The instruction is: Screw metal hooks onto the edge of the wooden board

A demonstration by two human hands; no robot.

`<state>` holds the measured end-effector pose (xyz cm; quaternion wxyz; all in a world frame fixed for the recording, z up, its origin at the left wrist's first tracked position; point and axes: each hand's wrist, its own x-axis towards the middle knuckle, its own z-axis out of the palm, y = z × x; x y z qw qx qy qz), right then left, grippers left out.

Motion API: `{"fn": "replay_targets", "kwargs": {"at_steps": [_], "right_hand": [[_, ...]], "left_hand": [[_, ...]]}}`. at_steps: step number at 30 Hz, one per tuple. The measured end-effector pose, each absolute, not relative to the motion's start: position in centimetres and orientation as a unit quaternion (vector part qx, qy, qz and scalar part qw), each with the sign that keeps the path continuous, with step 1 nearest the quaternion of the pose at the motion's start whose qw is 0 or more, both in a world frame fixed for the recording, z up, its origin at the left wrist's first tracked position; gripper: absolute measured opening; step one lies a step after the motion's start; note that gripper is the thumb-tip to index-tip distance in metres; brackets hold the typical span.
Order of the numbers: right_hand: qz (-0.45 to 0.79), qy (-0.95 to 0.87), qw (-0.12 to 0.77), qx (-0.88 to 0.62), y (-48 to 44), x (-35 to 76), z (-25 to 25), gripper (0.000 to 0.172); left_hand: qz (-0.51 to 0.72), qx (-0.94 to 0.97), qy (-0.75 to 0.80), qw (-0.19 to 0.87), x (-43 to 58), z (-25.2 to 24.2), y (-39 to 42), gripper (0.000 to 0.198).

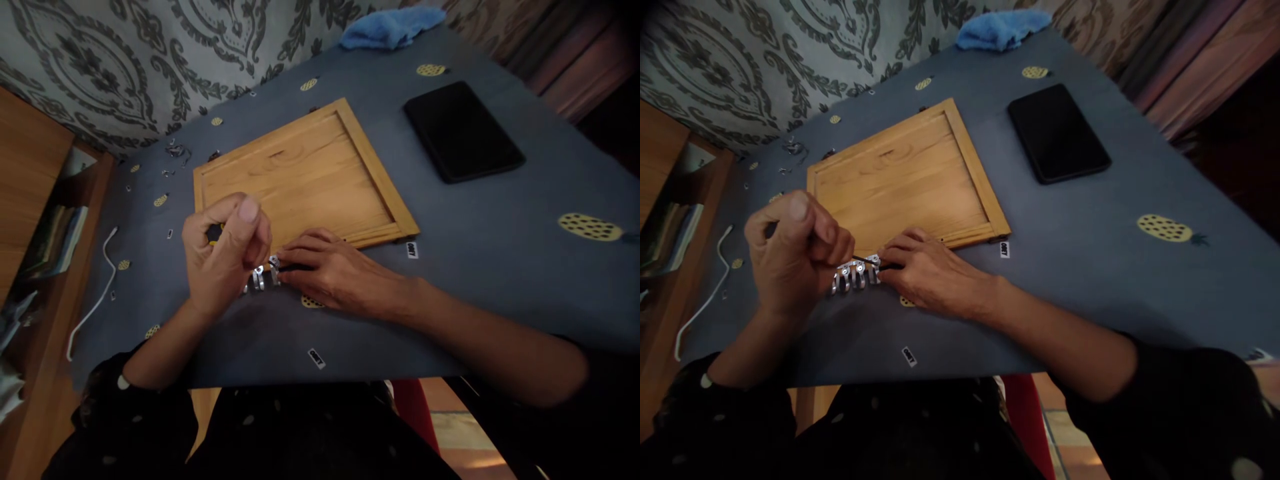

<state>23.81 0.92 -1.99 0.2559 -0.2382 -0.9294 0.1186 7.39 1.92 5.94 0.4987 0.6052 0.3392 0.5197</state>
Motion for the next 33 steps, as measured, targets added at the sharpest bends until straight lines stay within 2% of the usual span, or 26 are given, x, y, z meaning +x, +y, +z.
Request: {"fn": "replay_targets", "kwargs": {"at_steps": [5, 16, 24, 33], "right_hand": [[0.118, -0.928, 0.265, -0.235, 0.9, 23.8, -2.1, 0.023], [0.12, -0.927, 0.267, -0.235, 0.9, 23.9, -2.0, 0.024], [0.112, -0.927, 0.274, -0.233, 0.9, 23.8, -2.1, 0.025], [0.108, -0.926, 0.282, -0.228, 0.9, 23.9, -2.4, 0.026]], "left_hand": [[0.62, 0.548, 0.376, 0.417, 8.0, 5.3, 1.3, 0.045], [0.64, 0.555, 0.399, 0.351, 8.7, 5.0, 0.4, 0.045], [0.637, 0.543, 0.371, 0.403, 8.1, 5.8, 0.8, 0.046], [0.657, 0.507, 0.39, 0.399, 6.6, 7.7, 0.4, 0.044]]}}
